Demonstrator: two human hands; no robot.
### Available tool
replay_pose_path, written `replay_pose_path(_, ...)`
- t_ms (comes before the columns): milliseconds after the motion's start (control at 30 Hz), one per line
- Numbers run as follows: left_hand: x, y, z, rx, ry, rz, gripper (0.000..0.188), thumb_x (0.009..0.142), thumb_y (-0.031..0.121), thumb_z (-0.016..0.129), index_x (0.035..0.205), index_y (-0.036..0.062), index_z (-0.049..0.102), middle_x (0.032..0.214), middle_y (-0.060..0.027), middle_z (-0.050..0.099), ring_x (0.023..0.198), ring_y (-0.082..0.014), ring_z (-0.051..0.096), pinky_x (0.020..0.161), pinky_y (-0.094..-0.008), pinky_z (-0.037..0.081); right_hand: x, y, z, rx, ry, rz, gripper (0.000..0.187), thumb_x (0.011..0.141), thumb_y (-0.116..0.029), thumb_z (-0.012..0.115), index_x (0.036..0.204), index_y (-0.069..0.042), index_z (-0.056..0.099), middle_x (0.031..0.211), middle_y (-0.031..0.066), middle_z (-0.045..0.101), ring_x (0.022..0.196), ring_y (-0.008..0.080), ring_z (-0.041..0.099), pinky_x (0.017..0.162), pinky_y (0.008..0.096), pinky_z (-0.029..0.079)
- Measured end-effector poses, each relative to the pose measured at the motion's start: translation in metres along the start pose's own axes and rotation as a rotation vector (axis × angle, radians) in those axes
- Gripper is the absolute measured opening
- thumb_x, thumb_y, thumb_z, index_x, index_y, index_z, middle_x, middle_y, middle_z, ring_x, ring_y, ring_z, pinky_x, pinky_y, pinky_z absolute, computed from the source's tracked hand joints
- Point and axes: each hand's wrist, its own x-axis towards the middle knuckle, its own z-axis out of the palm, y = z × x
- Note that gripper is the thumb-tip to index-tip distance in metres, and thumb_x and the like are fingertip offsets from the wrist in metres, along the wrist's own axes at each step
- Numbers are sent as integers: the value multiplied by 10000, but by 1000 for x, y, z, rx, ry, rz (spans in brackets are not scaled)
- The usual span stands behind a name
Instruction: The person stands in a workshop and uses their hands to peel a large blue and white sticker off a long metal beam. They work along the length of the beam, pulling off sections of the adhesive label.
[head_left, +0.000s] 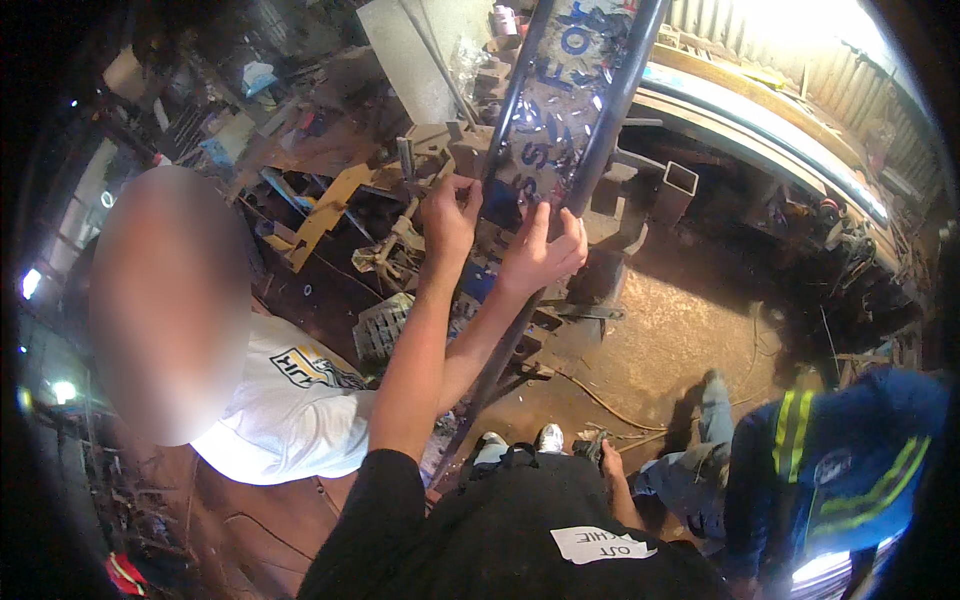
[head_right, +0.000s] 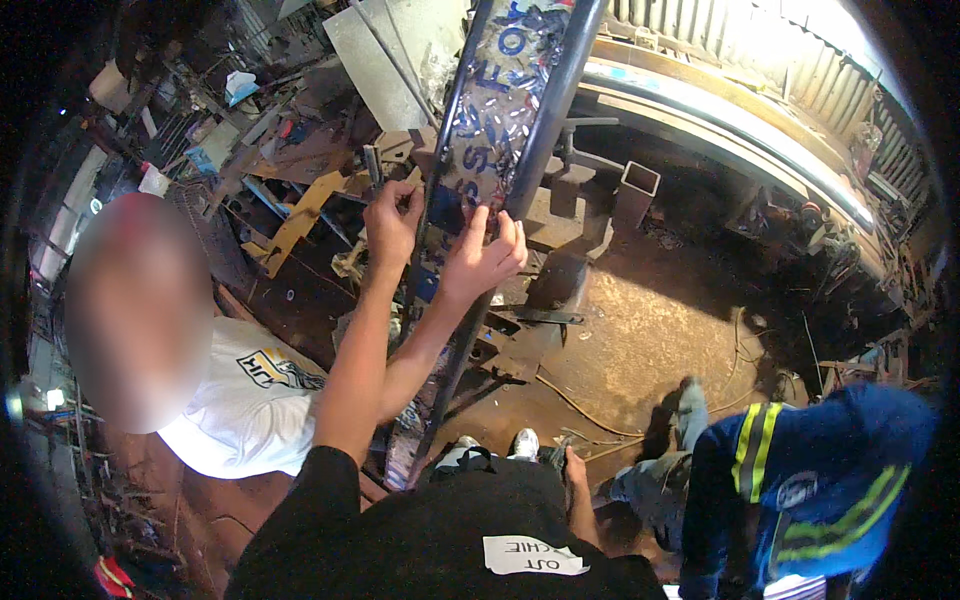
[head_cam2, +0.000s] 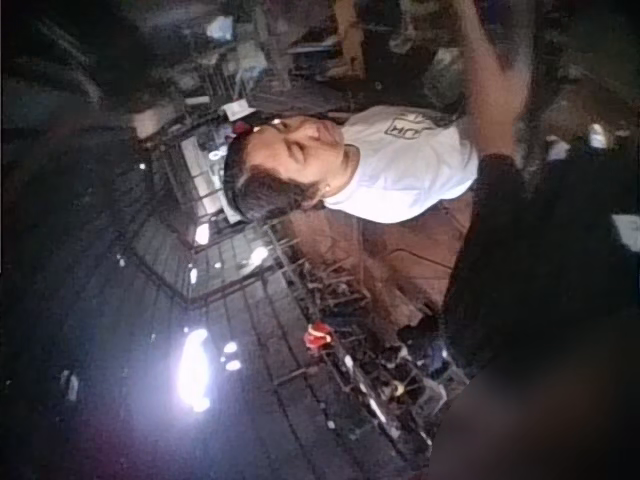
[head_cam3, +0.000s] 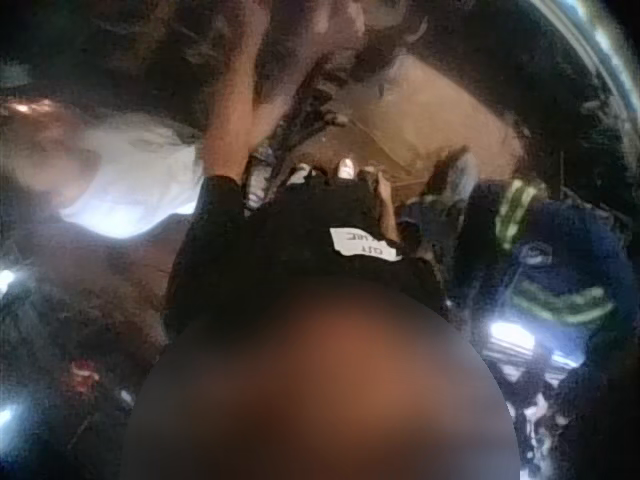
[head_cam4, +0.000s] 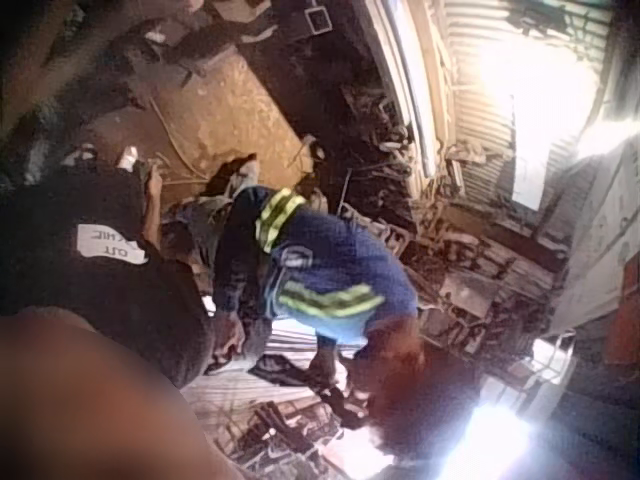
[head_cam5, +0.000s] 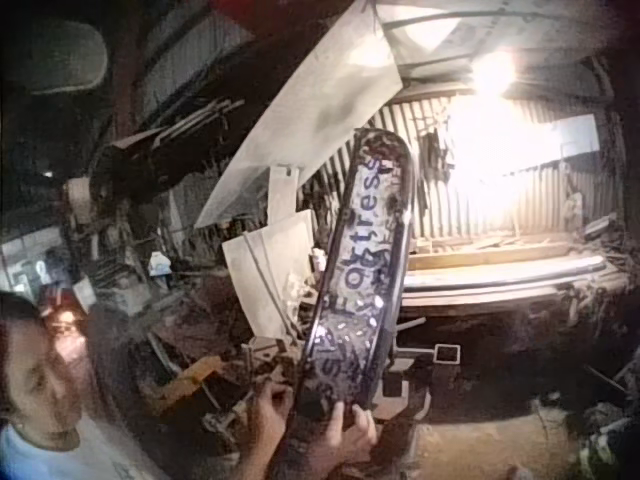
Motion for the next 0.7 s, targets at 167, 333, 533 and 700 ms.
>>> replay_pose_path(167, -19, 39, -38, -79, -94, -110, 116, 862, 109, 625, 897, 0, 611, 802, -102, 648, 707, -171, 612, 659, -299, 472, -2, -27, 7, -34, -12, -102, 608, 903, -538, 496, 969, 44, 658, 878, 114, 640, 792, 194, 580, 719, 335, 451)
replay_pose_path(333, -109, 88, -68, -812, -535, -508, 68, 895, 0, 514, 950, 18, 549, 925, -64, 580, 686, -105, 580, 646, -238, 476, 16, -65, 9, 175, -60, -81, 392, 877, -392, 591, 832, -7, 648, 711, 60, 604, 596, 152, 580, 529, 292, 452)
replay_pose_path(533, -211, 92, -18, -674, -999, -631, 146, 884, 45, 554, 973, -24, 647, 823, -95, 645, 693, -117, 644, 629, -259, 505, -9, -153, -4, 246, -22, -274, 148, 818, -132, 661, 764, -64, 541, 691, -1, 549, 591, 98, 530, 533, 248, 416)
replay_pose_path(700, -220, 75, 10, -545, -904, -644, 194, 889, 154, 606, 916, -29, 666, 784, -114, 672, 688, -127, 667, 586, -271, 509, -60, -247, 0, 407, -114, -473, 95, 883, -139, 605, 896, -91, 525, 771, -38, 477, 697, 63, 444, 645, 215, 383)
